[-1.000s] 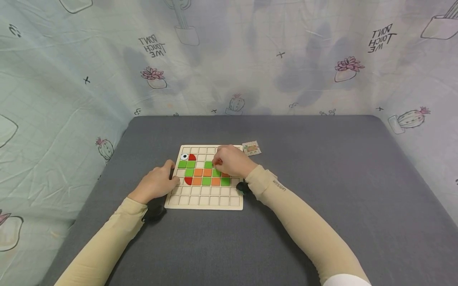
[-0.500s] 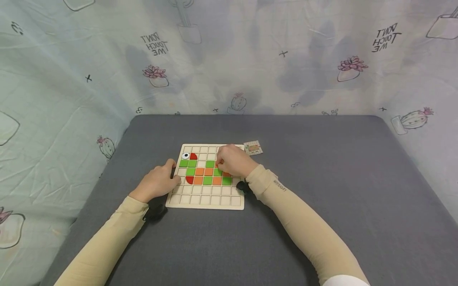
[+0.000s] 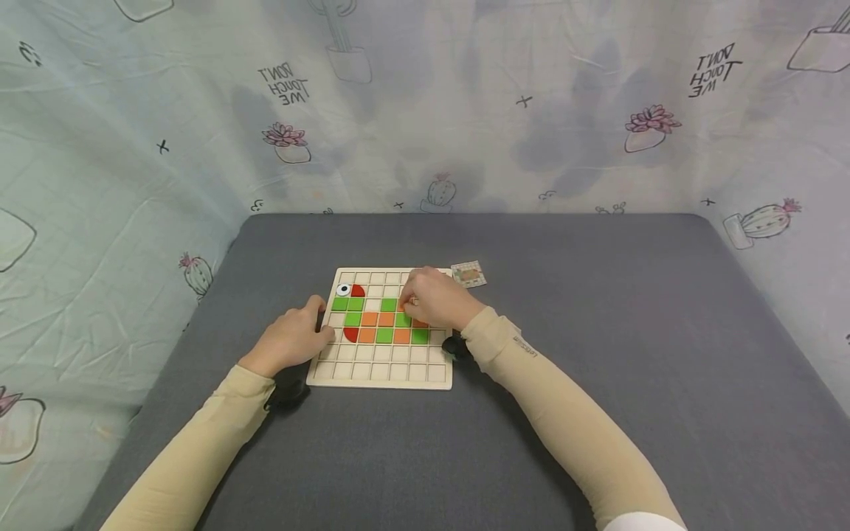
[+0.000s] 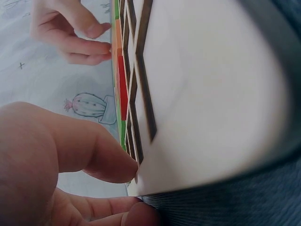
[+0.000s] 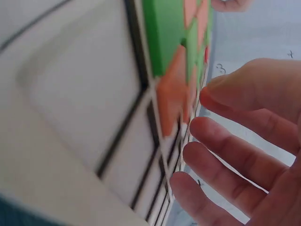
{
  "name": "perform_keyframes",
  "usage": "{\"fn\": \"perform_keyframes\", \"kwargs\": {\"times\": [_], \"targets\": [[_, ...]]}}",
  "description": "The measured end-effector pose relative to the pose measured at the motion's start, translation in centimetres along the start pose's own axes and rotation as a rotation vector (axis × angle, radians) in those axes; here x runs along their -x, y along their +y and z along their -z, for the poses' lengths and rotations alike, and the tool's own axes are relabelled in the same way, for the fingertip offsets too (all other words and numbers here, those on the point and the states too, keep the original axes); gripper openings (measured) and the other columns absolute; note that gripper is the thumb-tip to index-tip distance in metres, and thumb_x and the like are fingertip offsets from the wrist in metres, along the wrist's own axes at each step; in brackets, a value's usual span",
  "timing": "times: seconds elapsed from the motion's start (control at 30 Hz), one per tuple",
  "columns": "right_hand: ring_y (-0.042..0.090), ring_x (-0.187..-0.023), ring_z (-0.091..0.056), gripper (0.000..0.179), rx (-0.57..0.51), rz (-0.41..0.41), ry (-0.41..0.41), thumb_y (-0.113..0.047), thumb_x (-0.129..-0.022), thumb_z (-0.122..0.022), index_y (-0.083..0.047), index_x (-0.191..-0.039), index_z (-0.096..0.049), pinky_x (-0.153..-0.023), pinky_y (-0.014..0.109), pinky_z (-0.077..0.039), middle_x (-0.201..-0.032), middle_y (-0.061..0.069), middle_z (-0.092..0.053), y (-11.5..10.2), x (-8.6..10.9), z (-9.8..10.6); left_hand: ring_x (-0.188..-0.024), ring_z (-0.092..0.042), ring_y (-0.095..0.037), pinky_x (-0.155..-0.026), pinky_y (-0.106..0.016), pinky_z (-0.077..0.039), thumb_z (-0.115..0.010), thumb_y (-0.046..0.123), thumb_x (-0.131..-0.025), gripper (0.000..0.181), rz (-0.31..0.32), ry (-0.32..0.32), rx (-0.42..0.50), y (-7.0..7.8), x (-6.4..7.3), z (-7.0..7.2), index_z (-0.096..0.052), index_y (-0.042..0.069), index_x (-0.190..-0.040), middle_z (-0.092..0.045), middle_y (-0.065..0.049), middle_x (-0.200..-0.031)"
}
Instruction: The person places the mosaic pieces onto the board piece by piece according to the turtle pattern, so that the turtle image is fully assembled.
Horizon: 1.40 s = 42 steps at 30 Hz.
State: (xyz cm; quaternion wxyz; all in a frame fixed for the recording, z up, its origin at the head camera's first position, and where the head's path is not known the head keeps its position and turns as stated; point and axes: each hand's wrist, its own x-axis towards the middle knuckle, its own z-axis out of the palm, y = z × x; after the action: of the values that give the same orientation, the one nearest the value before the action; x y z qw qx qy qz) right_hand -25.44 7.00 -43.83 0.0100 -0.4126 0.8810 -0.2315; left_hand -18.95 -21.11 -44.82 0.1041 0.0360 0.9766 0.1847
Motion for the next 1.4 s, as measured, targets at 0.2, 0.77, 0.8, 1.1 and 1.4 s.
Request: {"fn": "perform_keyframes", "kwargs": {"times": [0.2, 0.77, 0.8, 1.1, 1.4], "targets": [[0.025, -0.096, -0.069, 0.016, -0.024, -0.046, 0.035, -0.008, -0.096, -0.069, -0.004, -0.106, -0.081, -0.084, 0.039, -0.056, -0.109, 0.01, -0.073, 0.1, 1.4, 1.5, -0.067, -0.06, -0.027, -0.055, -0.038, -0.044, -0.055, 0.025, -0.098, 0.048, 0.007, 0.0, -0.004, -0.1, 0.0, 0.0, -0.046, 0.0, -0.138, -0.066, -0.015, -0.092], [0.031, -0.101, -0.069, 0.016, 0.007, -0.097, 0.066, -0.009, -0.096, -0.072, -0.005, -0.109, -0.079, -0.084, 0.044, -0.054, -0.114, 0.012, -0.072, 1.1, 6.2, 3.4, -0.065, -0.059, -0.026, -0.054, -0.037, -0.043, -0.055, 0.026, -0.099, 0.048, 0.007, -0.005, -0.014, -0.3, -0.1, -0.1, -0.045, 0.0, -0.138, -0.065, -0.013, -0.088], [0.033, -0.107, -0.069, 0.016, 0.015, -0.105, 0.061, -0.009, -0.096, -0.072, -0.005, -0.11, -0.079, -0.086, 0.045, -0.054, -0.118, 0.014, -0.072, 1.2, 6.6, 3.4, -0.065, -0.059, -0.026, -0.054, -0.037, -0.043, -0.055, 0.026, -0.099, 0.048, 0.007, -0.004, -0.014, -0.3, -0.1, -0.1, -0.045, 0.0, -0.138, -0.065, -0.013, -0.089], [0.029, -0.105, -0.069, 0.023, 0.07, -0.125, 0.021, -0.004, -0.091, -0.075, -0.008, -0.113, -0.078, -0.086, 0.044, -0.056, -0.118, 0.011, -0.071, 1.4, 9.9, 3.9, -0.067, -0.06, -0.026, -0.055, -0.037, -0.044, -0.055, 0.026, -0.098, 0.048, 0.006, -0.006, -0.006, -0.3, -0.1, -0.3, -0.045, 0.0, -0.138, -0.065, -0.014, -0.091], [0.026, -0.099, -0.069, 0.026, 0.122, -0.111, -0.012, -0.002, -0.086, -0.08, -0.01, -0.111, -0.079, -0.082, 0.043, -0.057, -0.113, 0.006, -0.071, 1.1, 12.8, 4.3, -0.067, -0.059, -0.026, -0.055, -0.037, -0.043, -0.055, 0.026, -0.098, 0.05, 0.003, -0.001, -0.005, -0.3, -0.3, -0.4, -0.044, -0.001, -0.139, -0.066, -0.015, -0.091]]}}
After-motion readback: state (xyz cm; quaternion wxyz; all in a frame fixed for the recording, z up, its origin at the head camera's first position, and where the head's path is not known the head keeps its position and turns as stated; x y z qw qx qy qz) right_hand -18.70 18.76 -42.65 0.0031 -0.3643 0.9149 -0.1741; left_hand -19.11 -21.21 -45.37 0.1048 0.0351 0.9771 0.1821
